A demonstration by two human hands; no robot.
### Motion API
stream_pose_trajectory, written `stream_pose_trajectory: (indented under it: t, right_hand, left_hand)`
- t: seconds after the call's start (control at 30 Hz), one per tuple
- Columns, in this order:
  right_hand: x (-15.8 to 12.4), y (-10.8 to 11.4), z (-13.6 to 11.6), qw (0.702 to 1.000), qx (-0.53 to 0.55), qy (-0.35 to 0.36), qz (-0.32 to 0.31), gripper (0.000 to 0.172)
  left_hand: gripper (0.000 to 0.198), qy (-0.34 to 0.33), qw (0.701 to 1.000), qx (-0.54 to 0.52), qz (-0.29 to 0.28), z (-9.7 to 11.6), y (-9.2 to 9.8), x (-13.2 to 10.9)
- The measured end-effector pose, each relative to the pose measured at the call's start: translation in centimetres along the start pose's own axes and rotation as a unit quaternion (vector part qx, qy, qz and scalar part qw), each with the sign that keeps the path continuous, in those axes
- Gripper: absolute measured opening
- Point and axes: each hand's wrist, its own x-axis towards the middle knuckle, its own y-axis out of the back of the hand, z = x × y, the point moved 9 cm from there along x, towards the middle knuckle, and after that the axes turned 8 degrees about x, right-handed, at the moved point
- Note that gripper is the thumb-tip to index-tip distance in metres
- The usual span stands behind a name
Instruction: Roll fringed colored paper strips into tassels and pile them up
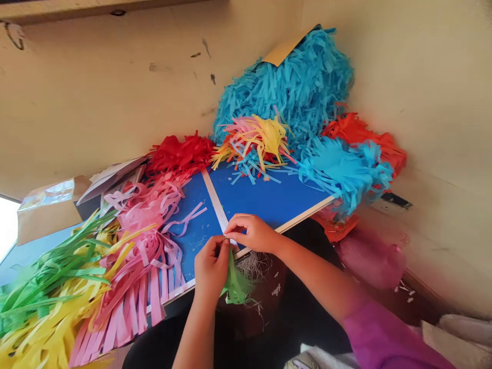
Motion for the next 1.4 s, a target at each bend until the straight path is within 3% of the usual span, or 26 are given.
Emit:
stream_pose_trajectory:
  t: [0.23, 0.43, 0.63, 0.83, 1.07, 1.4]
  right_hand:
    - [0.2, 0.3, 0.1, 1.0, -0.015, 0.004, 0.006, 0.003]
    - [0.5, 0.1, -0.1, 0.999, -0.014, 0.011, -0.035, 0.007]
    - [0.6, 0.4, -0.6, 0.998, -0.009, 0.027, -0.06, 0.009]
    - [-0.1, 0.2, -0.2, 0.998, 0.025, 0.012, -0.051, 0.003]
    - [-0.1, -0.2, 1.0, 0.998, 0.048, -0.019, -0.046, 0.009]
    - [-0.8, -0.5, 1.0, 0.998, -0.033, -0.007, -0.06, 0.014]
  left_hand:
    - [0.027, 0.0, 0.997, 0.064, 0.035, 0.0, 0.6, 0.3]
    - [0.027, 0.012, 0.99, 0.119, 0.069, 0.3, 1.2, 0.2]
    - [0.027, 0.014, 0.996, 0.083, 0.014, -0.3, 0.5, 0.4]
    - [0.024, 0.039, 0.996, -0.054, -0.067, -0.8, -0.8, -0.1]
    - [0.022, 0.025, 0.988, -0.137, -0.062, -0.6, -0.9, -0.5]
    - [0.014, 0.001, 0.997, -0.068, -0.045, 0.2, -0.5, -0.8]
